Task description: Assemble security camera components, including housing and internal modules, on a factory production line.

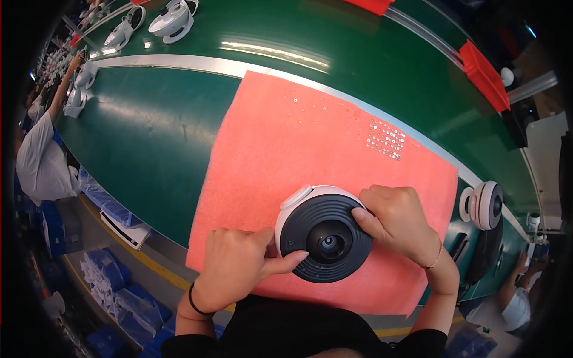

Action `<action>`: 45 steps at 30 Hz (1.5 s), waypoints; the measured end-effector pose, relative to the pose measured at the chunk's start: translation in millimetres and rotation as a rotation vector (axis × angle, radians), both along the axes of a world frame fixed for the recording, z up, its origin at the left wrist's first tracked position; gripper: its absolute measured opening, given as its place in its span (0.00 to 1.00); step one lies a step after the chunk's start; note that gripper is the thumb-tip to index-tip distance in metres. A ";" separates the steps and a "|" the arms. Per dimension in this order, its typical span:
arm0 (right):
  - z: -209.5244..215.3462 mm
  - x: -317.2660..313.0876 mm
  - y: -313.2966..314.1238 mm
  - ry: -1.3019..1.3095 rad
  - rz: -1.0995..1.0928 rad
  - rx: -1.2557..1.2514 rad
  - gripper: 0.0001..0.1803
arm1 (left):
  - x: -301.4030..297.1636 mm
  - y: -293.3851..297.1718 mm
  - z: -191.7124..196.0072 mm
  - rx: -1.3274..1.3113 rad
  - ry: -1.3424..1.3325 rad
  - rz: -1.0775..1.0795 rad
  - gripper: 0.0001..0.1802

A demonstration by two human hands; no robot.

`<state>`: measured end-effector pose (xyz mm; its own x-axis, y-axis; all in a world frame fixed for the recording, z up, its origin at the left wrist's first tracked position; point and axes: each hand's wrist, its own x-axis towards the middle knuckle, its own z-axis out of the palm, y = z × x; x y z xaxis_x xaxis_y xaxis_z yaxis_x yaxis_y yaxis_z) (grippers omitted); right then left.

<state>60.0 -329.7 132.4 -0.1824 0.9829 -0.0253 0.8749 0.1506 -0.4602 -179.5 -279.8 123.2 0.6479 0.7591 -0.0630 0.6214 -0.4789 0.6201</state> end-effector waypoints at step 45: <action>0.0 -13.8 25.5 0.927 -0.282 0.071 0.43 | 32.0 54.3 -21.7 -0.462 -0.767 -0.107 0.43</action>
